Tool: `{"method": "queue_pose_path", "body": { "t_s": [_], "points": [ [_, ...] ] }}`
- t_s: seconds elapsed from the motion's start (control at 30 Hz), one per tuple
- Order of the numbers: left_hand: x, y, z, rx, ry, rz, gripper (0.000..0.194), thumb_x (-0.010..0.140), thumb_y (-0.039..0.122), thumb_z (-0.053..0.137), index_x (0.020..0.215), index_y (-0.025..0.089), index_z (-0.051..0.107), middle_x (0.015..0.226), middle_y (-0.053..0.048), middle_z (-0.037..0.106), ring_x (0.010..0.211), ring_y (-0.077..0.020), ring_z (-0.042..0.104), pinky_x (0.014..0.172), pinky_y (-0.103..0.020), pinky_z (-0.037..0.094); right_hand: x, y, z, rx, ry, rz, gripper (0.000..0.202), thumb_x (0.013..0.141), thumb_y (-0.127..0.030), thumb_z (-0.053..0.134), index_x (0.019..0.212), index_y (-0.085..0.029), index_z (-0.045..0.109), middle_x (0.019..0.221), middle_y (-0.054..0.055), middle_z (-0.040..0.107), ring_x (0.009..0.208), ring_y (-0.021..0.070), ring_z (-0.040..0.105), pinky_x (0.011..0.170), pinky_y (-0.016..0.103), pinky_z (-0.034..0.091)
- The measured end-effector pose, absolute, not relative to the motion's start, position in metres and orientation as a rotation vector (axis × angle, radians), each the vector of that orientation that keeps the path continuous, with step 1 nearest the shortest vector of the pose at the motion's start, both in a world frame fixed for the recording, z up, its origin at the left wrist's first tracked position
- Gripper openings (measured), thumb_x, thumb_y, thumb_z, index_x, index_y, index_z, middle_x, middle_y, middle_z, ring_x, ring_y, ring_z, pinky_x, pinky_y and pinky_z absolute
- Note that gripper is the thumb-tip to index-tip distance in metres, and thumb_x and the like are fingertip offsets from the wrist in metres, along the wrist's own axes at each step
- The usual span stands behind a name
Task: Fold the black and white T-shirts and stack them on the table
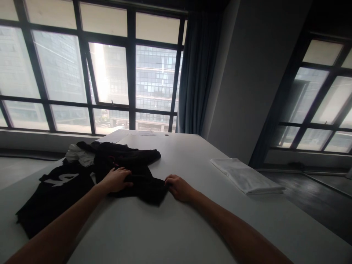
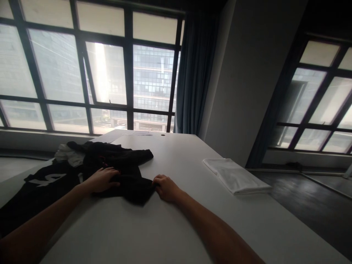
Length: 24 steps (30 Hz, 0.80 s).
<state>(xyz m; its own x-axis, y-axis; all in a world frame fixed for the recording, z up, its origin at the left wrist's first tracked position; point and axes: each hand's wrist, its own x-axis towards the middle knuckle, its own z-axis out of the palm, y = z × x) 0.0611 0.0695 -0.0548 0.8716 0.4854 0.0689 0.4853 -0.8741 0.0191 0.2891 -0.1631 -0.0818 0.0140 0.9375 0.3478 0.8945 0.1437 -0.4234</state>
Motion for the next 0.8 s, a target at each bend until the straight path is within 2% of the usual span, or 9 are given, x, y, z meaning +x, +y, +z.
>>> {"method": "queue_pose_path", "body": {
  "t_s": [0.1, 0.17, 0.23, 0.33, 0.4, 0.5, 0.67, 0.8],
  "points": [
    [0.073, 0.055, -0.064, 2.947, 0.691, 0.353, 0.03, 0.09, 0.037, 0.048, 0.108, 0.022, 0.068, 0.118, -0.01, 0.072, 0.117, -0.0313, 0.062, 0.108, -0.052, 0.037, 0.288, -0.163, -0.073, -1.684, -1.82, 0.335, 0.023, 0.077, -0.012, 0.064, 0.097, -0.019, 0.075, 0.098, 0.007, 0.073, 0.089, 0.0215, 0.066, 0.084, 0.037, 0.054],
    [0.081, 0.041, -0.069, 2.843, 0.533, 0.442, 0.026, 0.091, 0.032, 0.045, 0.102, 0.023, 0.067, 0.106, -0.006, 0.075, 0.106, -0.0275, 0.066, 0.11, -0.049, 0.035, 0.287, -0.162, -0.068, -1.553, -1.751, 0.607, 0.025, 0.077, -0.018, 0.064, 0.101, -0.018, 0.074, 0.093, 0.005, 0.074, 0.083, 0.0199, 0.067, 0.079, 0.035, 0.055],
    [0.087, 0.025, -0.071, 2.724, 0.323, 0.467, 0.026, 0.091, 0.032, 0.046, 0.103, 0.023, 0.067, 0.102, -0.004, 0.075, 0.104, -0.0248, 0.066, 0.114, -0.046, 0.031, 0.287, -0.159, -0.067, -1.438, -1.646, 0.69, 0.033, 0.077, -0.018, 0.061, 0.108, -0.018, 0.072, 0.099, 0.006, 0.074, 0.089, 0.0201, 0.068, 0.083, 0.036, 0.055],
    [0.091, -0.001, -0.07, 2.543, 0.027, 0.422, 0.031, 0.09, 0.037, 0.05, 0.113, 0.022, 0.066, 0.116, -0.004, 0.072, 0.11, -0.024, 0.064, 0.113, -0.039, 0.035, 0.288, -0.154, -0.07, -1.484, -1.545, 0.493, 0.048, 0.073, -0.011, 0.051, 0.115, -0.022, 0.07, 0.113, 0.005, 0.072, 0.109, 0.0212, 0.064, 0.102, 0.042, 0.047],
    [0.092, -0.014, -0.067, 2.495, -0.096, 0.351, 0.034, 0.089, 0.04, 0.054, 0.114, 0.022, 0.067, 0.115, -0.005, 0.071, 0.11, -0.0249, 0.063, 0.109, -0.037, 0.04, 0.291, -0.152, -0.074, -1.568, -1.648, 0.407, 0.053, 0.071, -0.008, 0.047, 0.117, -0.024, 0.07, 0.119, 0.004, 0.07, 0.116, 0.0207, 0.06, 0.108, 0.042, 0.042],
    [0.09, -0.022, -0.063, 2.533, -0.104, 0.319, 0.029, 0.088, 0.042, 0.056, 0.105, 0.022, 0.07, 0.101, -0.004, 0.074, 0.111, -0.0268, 0.063, 0.108, -0.037, 0.04, 0.296, -0.152, -0.076, -1.706, -1.898, 0.296, 0.05, 0.076, -0.008, 0.047, 0.116, -0.025, 0.072, 0.124, 0.003, 0.068, 0.117, 0.0208, 0.06, 0.109, 0.039, 0.041],
    [0.086, -0.013, -0.056, 2.674, -0.023, 0.363, 0.027, 0.09, 0.041, 0.056, 0.098, 0.02, 0.069, 0.1, -0.006, 0.073, 0.101, -0.0257, 0.066, 0.093, -0.034, 0.047, 0.312, -0.153, -0.075, -2.135, -1.932, -0.091, 0.034, 0.095, -0.029, 0.048, 0.12, -0.025, 0.07, 0.13, 0.006, 0.065, 0.118, 0.0255, 0.06, 0.11, 0.045, 0.037],
    [0.083, -0.009, -0.05, 2.772, 0.045, 0.378, 0.028, 0.091, 0.042, 0.053, 0.099, 0.02, 0.069, 0.099, -0.007, 0.073, 0.095, -0.024, 0.067, 0.087, -0.032, 0.048, 0.326, -0.156, -0.074, -2.279, -1.932, -0.225, 0.031, 0.098, -0.032, 0.048, 0.12, -0.025, 0.069, 0.126, 0.005, 0.067, 0.113, 0.0221, 0.061, 0.101, 0.036, 0.042]
  ]
}}
